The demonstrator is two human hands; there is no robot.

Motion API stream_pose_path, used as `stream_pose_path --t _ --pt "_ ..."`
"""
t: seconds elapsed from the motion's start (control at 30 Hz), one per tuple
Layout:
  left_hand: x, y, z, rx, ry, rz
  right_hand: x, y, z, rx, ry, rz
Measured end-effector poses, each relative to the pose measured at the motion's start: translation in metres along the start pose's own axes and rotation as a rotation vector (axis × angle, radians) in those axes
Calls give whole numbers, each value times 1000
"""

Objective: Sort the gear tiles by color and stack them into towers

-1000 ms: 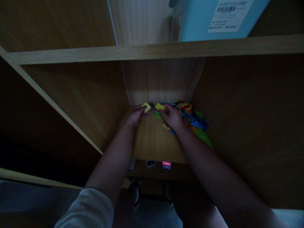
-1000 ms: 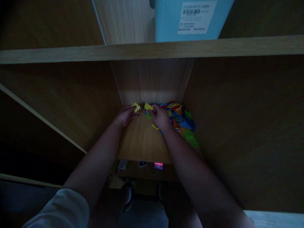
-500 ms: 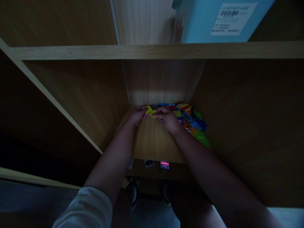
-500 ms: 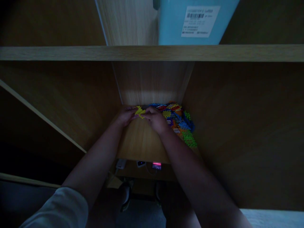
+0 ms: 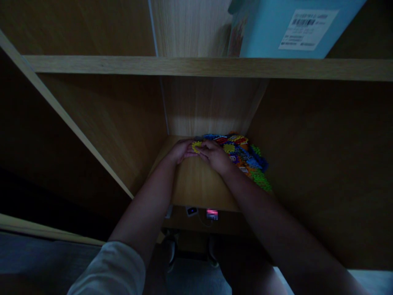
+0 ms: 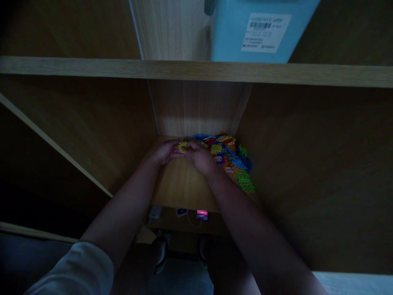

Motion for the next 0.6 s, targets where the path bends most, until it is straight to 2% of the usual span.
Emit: stream_pose_path --t 0.47,0.6 --pt "1 -2 -2 11 -6 -26 2 -4 7 -4 -35 -23" --pt "-1 -7 0 44 -41 -107 3 -7 7 -51 6 -17"
Point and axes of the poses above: each hand's wrist, its own x-axis towards the middle knuckle, its own y-axis out of the back of the hand, z = x × y, the point moved 9 cm from there along x, towards the middle knuckle, and after that the axes turned 11 degrees about -y, right-handed, at the moved point
